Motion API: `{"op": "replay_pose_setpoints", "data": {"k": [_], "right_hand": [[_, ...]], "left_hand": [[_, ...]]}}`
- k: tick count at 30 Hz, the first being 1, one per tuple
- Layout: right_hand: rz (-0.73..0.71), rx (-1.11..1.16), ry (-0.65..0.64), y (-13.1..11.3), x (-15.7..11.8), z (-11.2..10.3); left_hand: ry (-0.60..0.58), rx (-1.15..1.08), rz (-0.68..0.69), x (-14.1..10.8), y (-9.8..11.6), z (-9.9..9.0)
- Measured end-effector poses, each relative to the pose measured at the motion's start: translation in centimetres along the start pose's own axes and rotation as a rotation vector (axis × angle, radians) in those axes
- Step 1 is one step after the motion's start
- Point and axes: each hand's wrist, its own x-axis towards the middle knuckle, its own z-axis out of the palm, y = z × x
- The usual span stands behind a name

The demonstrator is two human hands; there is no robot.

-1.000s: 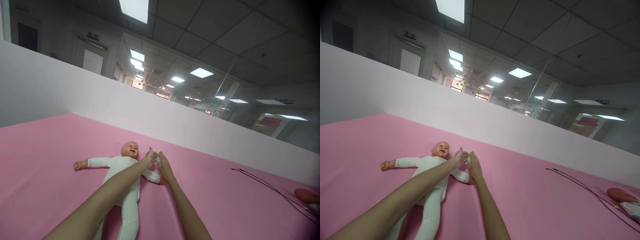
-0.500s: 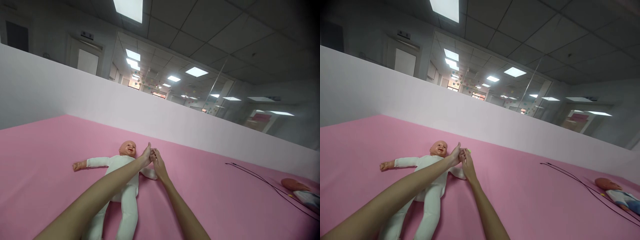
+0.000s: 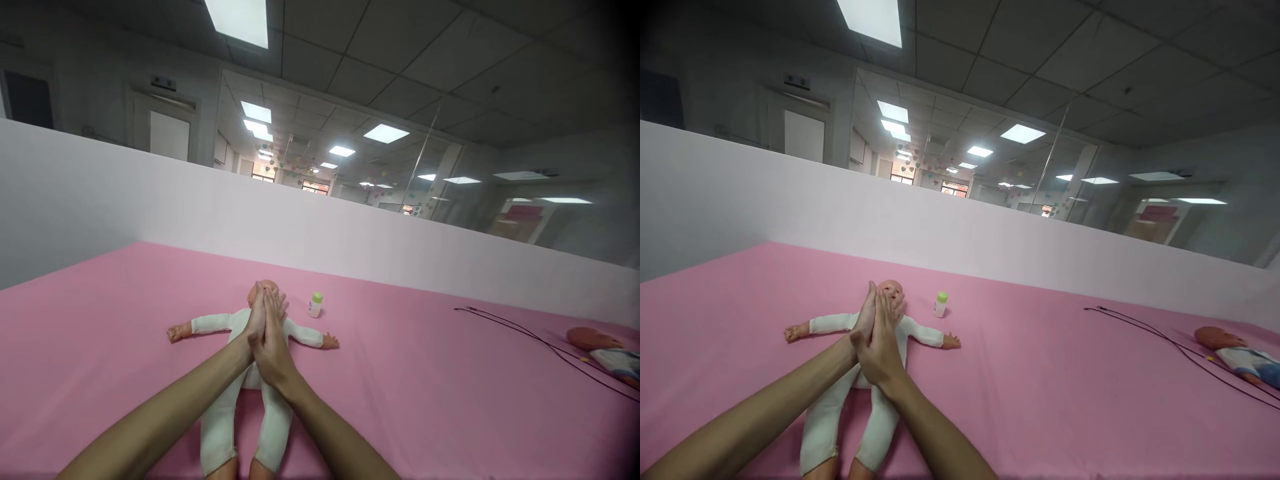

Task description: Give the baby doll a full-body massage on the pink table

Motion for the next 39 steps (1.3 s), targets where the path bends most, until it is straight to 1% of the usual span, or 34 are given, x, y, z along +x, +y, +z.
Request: {"op": "replay_pose_setpoints", "data": {"k": [1, 2, 3, 4, 5, 6, 8, 9, 11, 12, 14, 16, 18, 20, 23, 25, 27, 30, 32, 34, 36, 37, 39], "right_hand": [[0.001, -0.009, 0.015, 0.0, 0.6, 0.1], [0.029, -0.014, 0.042, 0.2, 1.2, 0.0], [0.078, -0.014, 0.068, 0.8, 1.9, -0.4], [0.134, -0.013, 0.088, 1.6, 2.4, -0.8], [0.185, -0.018, 0.095, 2.5, 2.5, -1.2], [0.217, -0.03, 0.078, 3.5, 2.3, -1.4], [0.218, -0.072, -0.023, 5.4, 1.0, -1.2], [0.199, -0.105, -0.088, 6.2, 0.0, -0.8], [0.168, -0.171, -0.188, 7.4, -1.9, 0.2], [0.163, -0.198, -0.217, 7.7, -2.5, 0.7], [0.151, -0.223, -0.261, 8.3, -3.0, 1.0], [0.136, -0.192, -0.303, 9.0, -2.4, 0.8], [0.159, -0.152, -0.3, 10.0, -1.7, 0.3], [0.219, -0.141, -0.245, 11.1, -1.5, -0.1], [0.31, -0.143, -0.19, 11.9, -2.5, -0.4], [0.362, -0.135, -0.212, 11.4, -3.6, -0.8], [0.408, -0.127, -0.263, 10.2, -4.6, -1.2], [0.419, -0.132, -0.344, 8.1, -5.3, -1.8], [0.359, -0.124, -0.387, 7.2, -5.1, -1.6], [0.263, -0.098, -0.401, 7.1, -4.4, -1.1], [0.19, -0.077, -0.363, 7.8, -3.4, -0.4], [0.179, -0.076, -0.329, 8.4, -2.9, -0.1], [0.212, -0.092, -0.253, 9.7, -2.1, 0.3]], "left_hand": [[-0.002, 0.012, -0.008, -0.5, 0.0, -0.2], [-0.029, 0.034, -0.039, -0.8, 0.1, -0.6], [-0.067, 0.085, -0.06, -1.1, 0.3, -1.1], [-0.111, 0.177, -0.053, -1.2, 0.5, -1.8], [-0.141, 0.314, -0.008, -1.2, 0.6, -2.8], [-0.145, 0.494, 0.074, -1.2, 0.7, -4.0], [-0.098, 0.899, 0.234, -0.8, 0.1, -6.6], [-0.076, 1.083, 0.255, -0.5, -0.6, -7.9], [-0.094, 1.349, 0.18, -0.2, -2.3, -9.8], [-0.113, 1.433, 0.13, -0.1, -3.2, -10.3], [-0.133, 1.524, 0.072, 0.1, -4.5, -10.5], [-0.13, 1.546, 0.053, 0.4, -5.0, -10.2], [-0.12, 1.525, 0.026, 1.0, -4.8, -10.2], [-0.09, 1.492, -0.011, 1.6, -4.4, -10.8], [-0.059, 1.45, -0.069, 1.4, -3.7, -12.6], [-0.085, 1.429, -0.118, 0.3, -3.1, -13.7], [-0.123, 1.395, -0.19, -1.4, -2.3, -14.2], [-0.212, 1.36, -0.255, -4.0, -1.2, -13.7], [-0.296, 1.358, -0.213, -4.8, -1.0, -12.5], [-0.35, 1.346, -0.128, -4.6, -1.3, -11.3], [-0.331, 1.326, -0.049, -3.5, -1.9, -10.3], [-0.308, 1.315, -0.014, -2.7, -2.3, -10.2], [-0.251, 1.301, 0.03, -1.1, -3.0, -10.5]]}}
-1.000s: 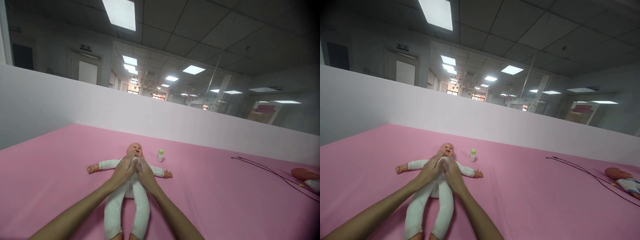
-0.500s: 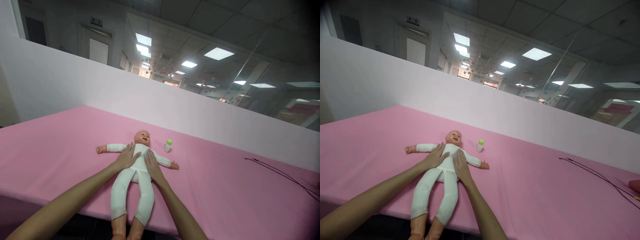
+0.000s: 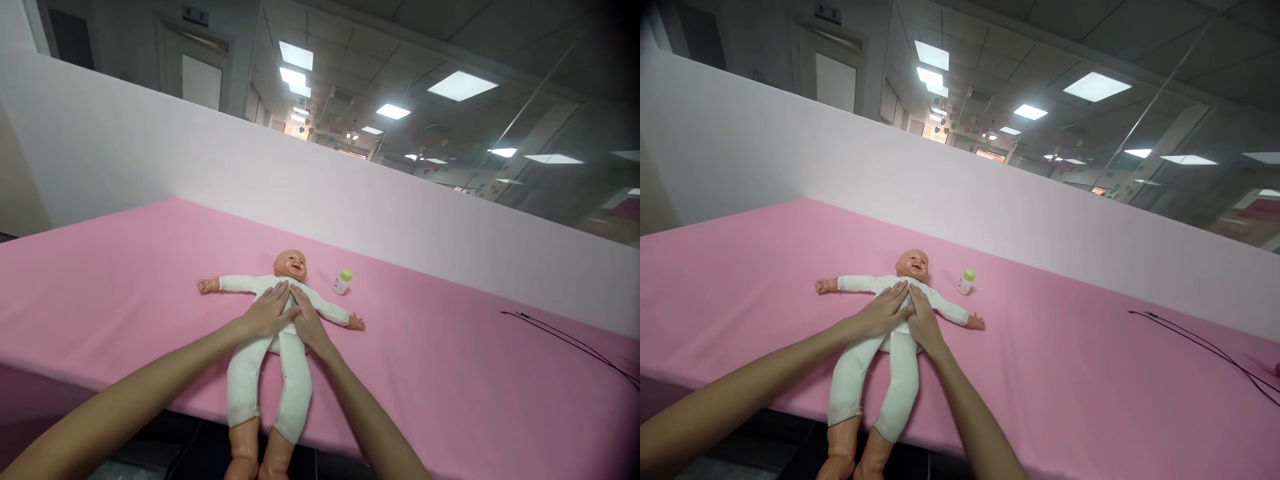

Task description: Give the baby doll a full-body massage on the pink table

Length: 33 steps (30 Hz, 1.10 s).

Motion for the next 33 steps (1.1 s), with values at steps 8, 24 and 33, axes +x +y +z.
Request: {"op": "replay_pose_setpoints", "data": {"k": [8, 24, 33], "right_hand": [[0.168, -0.013, 0.025, 1.6, -2.1, -0.8], [0.002, -0.079, 0.016, 0.7, -0.4, -1.2], [0.256, -0.398, 0.378, 3.9, -1.7, -7.0]], "left_hand": [[-0.043, 0.046, -0.156, -1.0, -3.5, -1.8], [-0.071, 0.084, -0.087, -0.4, -0.2, -1.2], [0.076, 0.014, -0.103, -10.7, 4.0, -3.2]]}}
